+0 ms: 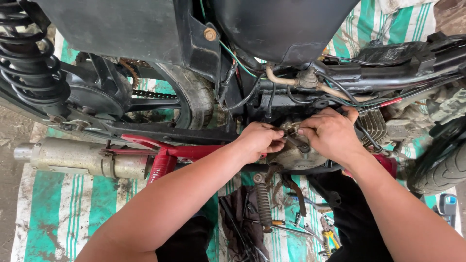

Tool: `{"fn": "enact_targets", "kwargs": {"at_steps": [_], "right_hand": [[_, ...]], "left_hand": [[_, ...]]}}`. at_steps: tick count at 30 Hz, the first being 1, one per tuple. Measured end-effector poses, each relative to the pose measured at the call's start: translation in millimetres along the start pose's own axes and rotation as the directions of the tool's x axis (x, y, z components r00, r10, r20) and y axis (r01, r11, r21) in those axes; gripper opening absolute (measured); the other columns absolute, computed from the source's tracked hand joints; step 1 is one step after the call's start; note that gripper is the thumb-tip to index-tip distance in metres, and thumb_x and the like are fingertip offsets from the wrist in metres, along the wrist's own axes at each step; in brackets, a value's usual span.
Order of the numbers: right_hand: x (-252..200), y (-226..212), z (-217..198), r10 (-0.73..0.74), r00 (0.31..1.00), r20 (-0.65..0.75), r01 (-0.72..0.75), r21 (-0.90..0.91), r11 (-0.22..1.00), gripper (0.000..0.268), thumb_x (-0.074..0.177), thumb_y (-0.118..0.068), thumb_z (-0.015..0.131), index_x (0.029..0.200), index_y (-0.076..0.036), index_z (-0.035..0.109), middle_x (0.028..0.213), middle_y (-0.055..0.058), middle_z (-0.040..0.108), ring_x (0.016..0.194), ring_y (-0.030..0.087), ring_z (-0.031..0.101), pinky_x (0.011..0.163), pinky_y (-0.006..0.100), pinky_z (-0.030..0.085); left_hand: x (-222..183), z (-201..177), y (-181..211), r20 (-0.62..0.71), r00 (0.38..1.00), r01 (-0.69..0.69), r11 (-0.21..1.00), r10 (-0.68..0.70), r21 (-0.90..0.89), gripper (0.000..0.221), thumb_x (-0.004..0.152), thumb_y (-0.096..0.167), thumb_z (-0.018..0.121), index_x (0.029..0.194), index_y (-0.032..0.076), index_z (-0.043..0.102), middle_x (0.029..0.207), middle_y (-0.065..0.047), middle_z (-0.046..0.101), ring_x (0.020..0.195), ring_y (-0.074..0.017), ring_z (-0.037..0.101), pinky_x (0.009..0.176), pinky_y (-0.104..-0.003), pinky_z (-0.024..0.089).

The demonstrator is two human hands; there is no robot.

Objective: Repairing or adjusting components of a motorcycle engine using a screwdriver and manual manipulation.

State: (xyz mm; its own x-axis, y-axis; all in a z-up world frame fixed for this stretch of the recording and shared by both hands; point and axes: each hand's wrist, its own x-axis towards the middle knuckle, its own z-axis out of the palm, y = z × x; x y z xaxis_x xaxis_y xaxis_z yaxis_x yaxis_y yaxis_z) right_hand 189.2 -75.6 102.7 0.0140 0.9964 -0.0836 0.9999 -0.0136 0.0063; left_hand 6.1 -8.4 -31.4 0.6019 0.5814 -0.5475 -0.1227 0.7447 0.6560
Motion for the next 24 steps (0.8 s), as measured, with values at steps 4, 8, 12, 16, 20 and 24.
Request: {"fn": "enact_targets", "kwargs": {"at_steps": [4,8,12,16,20,24], "right_hand": [[0,5,7,0.009,1.0,-0.004,-0.009,-0.003,1.0,0.016,0.102,-0.039,0.072,0.11,-0.036,0.085,0.104,-0.017,0.083,0.123,0.013,0.072,0.12,0.063,0.024],[-3,3,7,-0.033,0.996,-0.082,0.031,-0.024,0.999,0.012,0.1,-0.038,0.075,0.108,-0.036,0.084,0.098,-0.017,0.081,0.121,0.013,0.071,0.12,0.063,0.022],[-6,-2,3,-0.102,0.985,-0.138,0.097,-0.045,0.994,0.016,0.09,-0.038,0.083,0.105,-0.034,0.082,0.094,-0.015,0.077,0.119,0.014,0.069,0.12,0.064,0.024],[-3,15,24,-0.149,0.964,-0.222,0.118,-0.147,0.982,0.004,0.096,-0.044,0.078,0.1,-0.042,0.079,0.093,-0.021,0.076,0.113,0.007,0.069,0.117,0.049,0.029],[-2,22,30,-0.266,0.899,-0.349,0.226,-0.152,0.962,0.007,0.098,-0.048,0.078,0.099,-0.041,0.079,0.09,-0.021,0.076,0.104,0.007,0.072,0.1,0.038,0.038],[-1,22,33,-0.308,0.859,-0.41,0.267,-0.156,0.951,0.01,0.102,-0.049,0.075,0.103,-0.04,0.079,0.088,-0.019,0.076,0.099,0.009,0.074,0.095,0.037,0.039]], "left_hand": [[11,1,-10,0.006,1.0,-0.02,1.0,0.02,-0.018,0.032,0.1,0.009,0.082,0.124,-0.012,0.074,0.098,-0.026,0.081,0.081,-0.0317,0.084,0.074,-0.041,0.075],[18,-2,-17,0.024,0.999,-0.034,0.999,0.034,0.003,0.026,0.101,0.008,0.081,0.122,-0.008,0.078,0.096,-0.024,0.082,0.077,-0.0267,0.083,0.071,-0.036,0.075],[14,-2,-14,0.052,0.998,-0.044,0.999,0.044,0.011,0.023,0.104,0.006,0.077,0.124,-0.005,0.079,0.096,-0.023,0.081,0.079,-0.024,0.082,0.072,-0.033,0.075],[15,-2,-16,0.067,0.996,-0.057,0.998,0.056,0.019,0.022,0.105,0.006,0.074,0.125,-0.001,0.081,0.096,-0.022,0.081,0.08,-0.022,0.082,0.075,-0.032,0.075],[4,-2,-9,0.101,0.992,-0.085,0.996,0.082,0.034,0.026,0.106,0.003,0.07,0.13,0.002,0.081,0.1,-0.021,0.081,0.085,-0.0226,0.082,0.081,-0.035,0.075],[4,-4,-5,0.166,0.984,-0.079,0.995,0.068,0.061,0.03,0.107,0.002,0.067,0.134,0.004,0.079,0.102,-0.019,0.081,0.085,-0.0198,0.081,0.083,-0.035,0.075]]}}
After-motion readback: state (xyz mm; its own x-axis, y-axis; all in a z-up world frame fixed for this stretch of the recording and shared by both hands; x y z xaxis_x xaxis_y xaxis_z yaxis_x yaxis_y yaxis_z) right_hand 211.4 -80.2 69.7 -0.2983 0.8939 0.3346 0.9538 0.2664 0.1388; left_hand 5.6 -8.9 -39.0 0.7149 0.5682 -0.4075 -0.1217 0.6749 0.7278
